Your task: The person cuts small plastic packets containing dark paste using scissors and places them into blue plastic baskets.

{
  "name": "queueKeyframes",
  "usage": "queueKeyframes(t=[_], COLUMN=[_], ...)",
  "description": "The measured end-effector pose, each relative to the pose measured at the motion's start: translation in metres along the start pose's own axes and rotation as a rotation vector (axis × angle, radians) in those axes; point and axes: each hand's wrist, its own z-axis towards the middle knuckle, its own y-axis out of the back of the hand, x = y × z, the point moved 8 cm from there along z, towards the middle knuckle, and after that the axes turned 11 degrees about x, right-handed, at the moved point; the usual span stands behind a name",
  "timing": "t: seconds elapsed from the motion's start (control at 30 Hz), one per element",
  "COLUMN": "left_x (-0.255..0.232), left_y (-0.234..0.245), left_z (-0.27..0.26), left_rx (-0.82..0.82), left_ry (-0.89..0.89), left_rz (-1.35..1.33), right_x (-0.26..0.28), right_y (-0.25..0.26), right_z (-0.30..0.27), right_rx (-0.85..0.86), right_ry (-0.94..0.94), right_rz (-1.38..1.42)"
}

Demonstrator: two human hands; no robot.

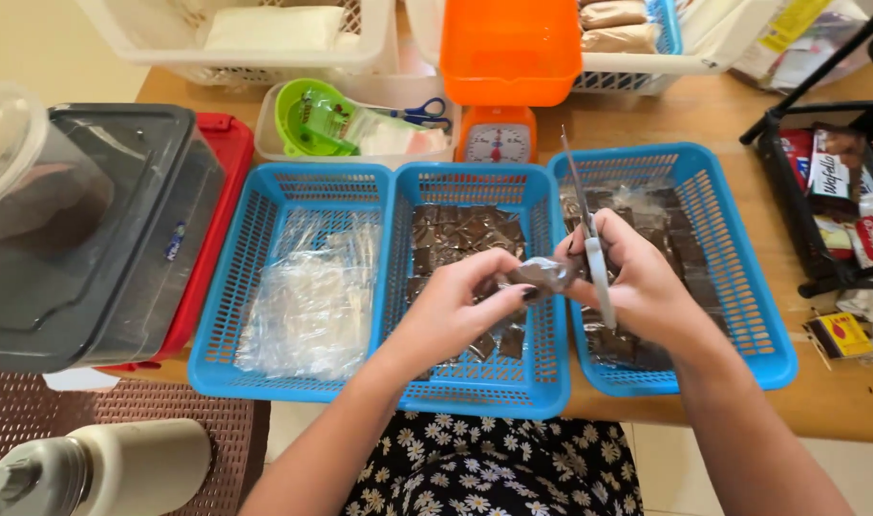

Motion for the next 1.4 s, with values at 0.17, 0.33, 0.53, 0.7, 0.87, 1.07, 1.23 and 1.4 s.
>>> queueKeyframes(t=[0.17,0.33,0.53,0.7,0.87,1.07,1.23,1.4], left_x=[0.009,0.01,0.012,0.015,-0.008,0.026,0.032,0.008], left_y=[0.0,-0.001,0.005,0.003,-0.017,-0.021,-0.022,-0.013], left_z=[-0.02,-0.039,-0.05,-0.057,-0.059,-0.018,-0.011,-0.012], left_rx=[-0.017,-0.084,-0.078,-0.006,0.195,-0.099,-0.122,-0.041], left_ry=[0.019,0.057,0.079,0.109,0.12,0.041,0.039,-0.029], left_rz=[0.012,0.061,0.107,0.202,0.269,-0.129,-0.191,-0.141], right_x=[-0.014,-0.01,0.008,0.011,0.021,0.017,0.02,0.006], right_y=[0.007,0.001,0.001,-0.002,-0.027,-0.03,-0.016,-0.018], right_z=[-0.001,0.01,0.022,0.036,0.037,0.043,0.037,0.038], right_rx=[0.102,0.165,0.211,0.144,0.25,0.303,0.222,0.116], right_ry=[0.046,0.083,0.056,0.066,0.08,0.045,0.027,0.036], right_rz=[0.307,0.458,0.24,0.127,0.146,0.19,0.196,0.269])
